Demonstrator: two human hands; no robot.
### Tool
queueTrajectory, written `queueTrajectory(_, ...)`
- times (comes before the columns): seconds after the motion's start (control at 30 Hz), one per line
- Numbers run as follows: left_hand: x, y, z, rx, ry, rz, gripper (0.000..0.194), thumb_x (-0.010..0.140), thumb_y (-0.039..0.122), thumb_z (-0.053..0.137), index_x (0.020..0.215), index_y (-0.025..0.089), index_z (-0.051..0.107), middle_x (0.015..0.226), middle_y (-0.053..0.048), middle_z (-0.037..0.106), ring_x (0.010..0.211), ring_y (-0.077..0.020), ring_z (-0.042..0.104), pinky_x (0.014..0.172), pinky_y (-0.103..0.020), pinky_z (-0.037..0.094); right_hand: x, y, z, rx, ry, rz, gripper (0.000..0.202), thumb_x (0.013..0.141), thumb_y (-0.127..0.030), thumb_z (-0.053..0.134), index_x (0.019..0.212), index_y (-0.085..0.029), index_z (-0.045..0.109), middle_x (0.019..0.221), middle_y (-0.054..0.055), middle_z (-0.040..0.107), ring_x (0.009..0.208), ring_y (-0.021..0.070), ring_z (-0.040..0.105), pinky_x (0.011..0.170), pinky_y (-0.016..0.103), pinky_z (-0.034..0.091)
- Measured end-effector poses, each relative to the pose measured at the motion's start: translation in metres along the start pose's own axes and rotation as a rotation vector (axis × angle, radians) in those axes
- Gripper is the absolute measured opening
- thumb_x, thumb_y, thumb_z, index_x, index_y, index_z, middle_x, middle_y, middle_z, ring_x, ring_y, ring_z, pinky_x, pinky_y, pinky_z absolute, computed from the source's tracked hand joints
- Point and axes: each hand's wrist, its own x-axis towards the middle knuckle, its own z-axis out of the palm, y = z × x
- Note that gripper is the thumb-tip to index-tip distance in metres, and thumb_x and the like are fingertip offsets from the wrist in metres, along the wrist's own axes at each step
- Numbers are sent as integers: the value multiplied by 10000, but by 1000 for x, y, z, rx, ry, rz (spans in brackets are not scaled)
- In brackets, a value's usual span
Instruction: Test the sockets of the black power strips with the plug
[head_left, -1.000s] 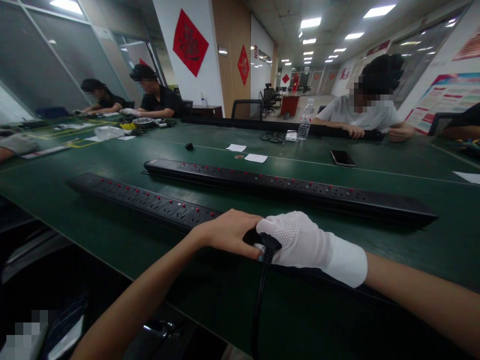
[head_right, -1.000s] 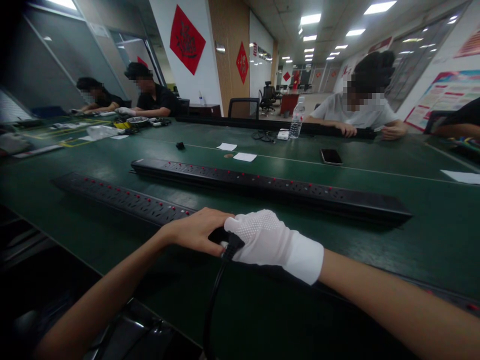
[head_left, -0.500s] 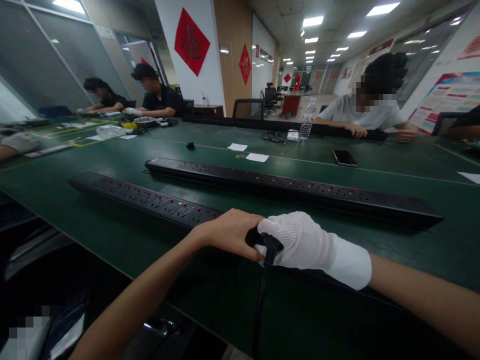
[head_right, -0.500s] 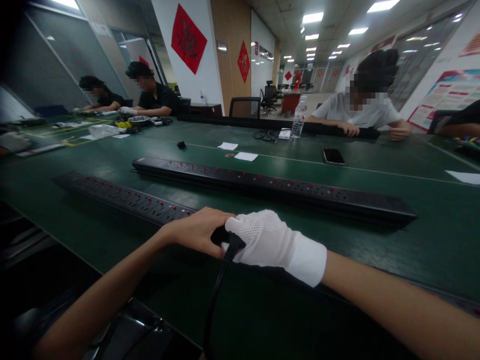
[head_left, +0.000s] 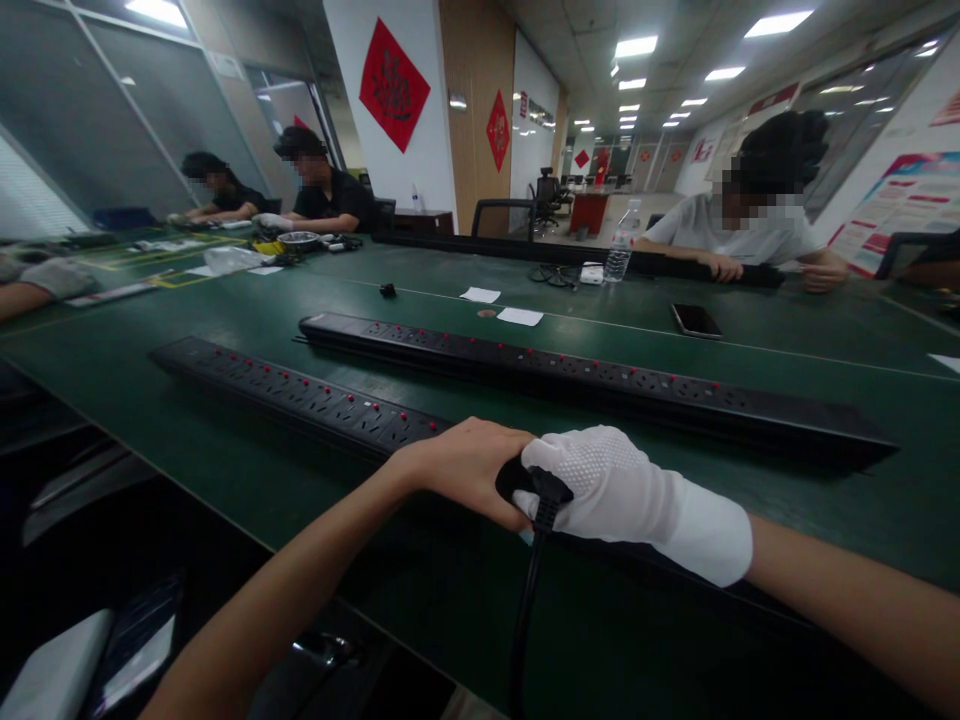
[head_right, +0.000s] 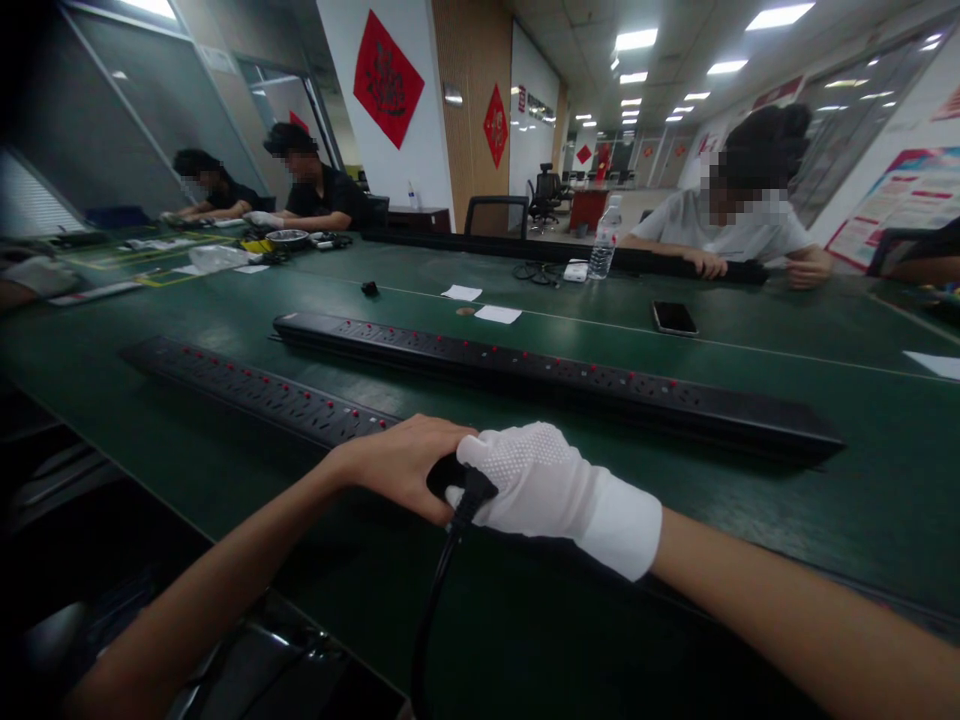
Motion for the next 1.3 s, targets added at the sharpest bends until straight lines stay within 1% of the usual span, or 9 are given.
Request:
queueTrajectory(0.2,0,1,-1,-1,-5,-5,423,690,512,588,967,197,543,999,-24,623,875,-189,591,738,-261,413,-1,2,0,13,20,-25,329,807,-475,444,861,-182,585,739,34,609,609,130,525,538,247,325)
queueTrajectory(0.47,0,3,-2,13,-24,-39,427,661,501,602,957,200,540,983,-21,627,872,-196,592,745,-257,413,0,-2,-4,83,-4,13,256,791,-416,479,820,-181,576,772,41,616,626,128,543,556,241,348)
queueTrajectory(0.6,0,3,-1,31,-16,-34,417,661,497,599,948,200,538,979,-20,628,863,-194,593,732,-252,412,0,-2,-2,55,-7,9,260,796,-426,473,832,-189,575,779,37,616,631,127,542,553,241,331)
queueTrajectory(0.8,-1,1,1,54,-5,-16,443,661,478,616,997,204,528,1009,-20,626,896,-202,597,743,-258,417,0,-2,0,-16,42,1,296,809,-456,451,833,-189,576,743,30,609,610,125,523,540,245,301)
queueTrajectory(0.9,-1,1,1,49,-2,-16,470,657,497,620,1015,207,528,1027,-24,625,899,-204,597,740,-263,417,0,-3,-2,-25,40,6,311,830,-457,429,833,-182,574,744,31,615,613,120,527,547,239,308)
queueTrajectory(1.0,-1,2,1,26,8,-15,510,639,509,637,1036,210,524,1062,-30,619,930,-205,588,774,-269,411,-1,-6,-5,-74,23,12,323,841,-460,410,842,-179,570,755,38,622,620,127,541,541,243,299)
queueTrajectory(1.13,-1,4,0,28,10,-12,530,637,541,636,1034,210,521,1060,-29,621,946,-201,585,783,-268,410,-2,-8,-7,-130,5,10,288,831,-433,420,858,-180,554,725,34,623,600,142,548,515,252,281)
queueTrajectory(1.2,-1,5,1,54,14,-11,544,641,577,619,1030,209,522,1050,-29,623,939,-205,589,772,-273,416,-3,-8,-7,-111,14,24,255,830,-410,427,843,-184,546,703,28,621,586,140,547,510,248,288)
queueTrajectory(1.3,0,5,2,97,21,-21,604,648,647,571,1054,204,515,1073,-40,616,948,-226,589,775,-297,422,-3,-7,-5,-10,79,75,222,843,-366,414,778,-187,529,669,15,609,556,109,529,516,227,317)
